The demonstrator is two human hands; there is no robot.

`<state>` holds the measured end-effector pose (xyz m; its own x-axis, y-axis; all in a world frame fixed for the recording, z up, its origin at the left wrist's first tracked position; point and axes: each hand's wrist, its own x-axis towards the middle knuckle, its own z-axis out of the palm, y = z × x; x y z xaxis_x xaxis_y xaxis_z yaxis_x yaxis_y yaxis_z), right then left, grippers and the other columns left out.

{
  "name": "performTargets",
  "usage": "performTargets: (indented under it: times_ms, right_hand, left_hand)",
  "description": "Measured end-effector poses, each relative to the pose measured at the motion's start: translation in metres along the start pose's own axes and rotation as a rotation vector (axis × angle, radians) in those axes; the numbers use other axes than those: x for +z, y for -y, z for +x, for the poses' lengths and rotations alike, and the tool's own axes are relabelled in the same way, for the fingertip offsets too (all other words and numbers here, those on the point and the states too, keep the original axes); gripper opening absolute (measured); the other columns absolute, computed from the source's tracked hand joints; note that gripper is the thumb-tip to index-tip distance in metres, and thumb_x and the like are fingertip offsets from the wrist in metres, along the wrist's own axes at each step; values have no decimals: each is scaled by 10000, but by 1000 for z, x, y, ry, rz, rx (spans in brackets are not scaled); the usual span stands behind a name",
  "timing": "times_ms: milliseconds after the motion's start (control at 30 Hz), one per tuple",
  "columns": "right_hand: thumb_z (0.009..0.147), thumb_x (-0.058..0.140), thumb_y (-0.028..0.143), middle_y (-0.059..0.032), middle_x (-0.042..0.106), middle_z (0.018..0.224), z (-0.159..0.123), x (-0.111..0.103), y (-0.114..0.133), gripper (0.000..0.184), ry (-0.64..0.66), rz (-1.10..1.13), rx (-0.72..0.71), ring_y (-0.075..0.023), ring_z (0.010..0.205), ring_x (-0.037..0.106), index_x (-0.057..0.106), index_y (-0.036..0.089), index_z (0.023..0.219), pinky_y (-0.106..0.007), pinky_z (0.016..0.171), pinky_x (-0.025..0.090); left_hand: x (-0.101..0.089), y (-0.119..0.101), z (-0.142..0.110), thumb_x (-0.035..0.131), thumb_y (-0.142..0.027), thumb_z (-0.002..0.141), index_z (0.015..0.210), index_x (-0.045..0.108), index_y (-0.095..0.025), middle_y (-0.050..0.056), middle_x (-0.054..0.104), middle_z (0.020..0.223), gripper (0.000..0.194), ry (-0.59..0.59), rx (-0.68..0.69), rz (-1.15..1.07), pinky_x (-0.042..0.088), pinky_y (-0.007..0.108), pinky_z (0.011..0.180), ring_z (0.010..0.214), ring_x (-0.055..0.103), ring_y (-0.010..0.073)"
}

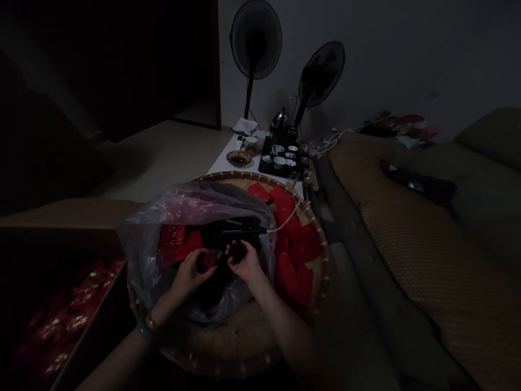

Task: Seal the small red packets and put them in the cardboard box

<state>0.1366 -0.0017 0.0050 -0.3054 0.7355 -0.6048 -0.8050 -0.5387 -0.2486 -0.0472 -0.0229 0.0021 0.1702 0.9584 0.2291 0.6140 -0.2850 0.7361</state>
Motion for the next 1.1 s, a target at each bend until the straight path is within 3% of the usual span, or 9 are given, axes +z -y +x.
performTargets:
  times_ms: [300, 533, 700, 867, 1100]
  right_hand:
    - [910, 329, 294, -78, 682, 781, -5, 8, 0, 330, 25, -129, -6, -151, 776, 642, 607, 126, 854, -288, 707, 496]
    - [881, 408, 216, -77, 680, 745, -9, -5, 6, 192, -16, -194, 11, -171, 725, 650, 574, 123, 858, -334, 707, 502]
    - [881, 391, 180, -78, 692, 749, -9, -6, 6, 182, -66, -184, -19, -166, 686, 654, 564, 127, 901, -317, 654, 515]
    - [874, 379, 155, -67, 681, 743, -12, -1, 4, 208, -62, -135, -52, -147, 732, 653, 579, 111, 910, -282, 696, 524]
    - [905, 363, 295, -113, 681, 820, -33, 16, 22, 288, 87, -397, 3, -165, 748, 665, 568, 99, 955, -279, 686, 516]
  left_hand:
    - [0, 3, -1, 655, -287, 688, 978, 527, -186, 51, 610, 901, 332, 20, 11, 1, 460, 329, 728, 816, 570, 204]
    - [2, 4, -1, 661, -286, 683, 972, 525, -194, 48, 605, 904, 333, 13, -4, -6, 463, 342, 740, 829, 569, 210]
    - [1, 4, -2, 661, -277, 685, 976, 526, -207, 41, 611, 915, 329, 1, 7, -17, 466, 338, 743, 840, 577, 209]
    - [1, 4, -2, 659, -288, 695, 984, 528, -201, 42, 611, 922, 329, 9, 20, -23, 470, 335, 746, 840, 581, 205]
    - [1, 4, -2, 667, -257, 690, 998, 515, -204, 39, 607, 930, 347, 31, 26, 2, 466, 338, 748, 842, 565, 201]
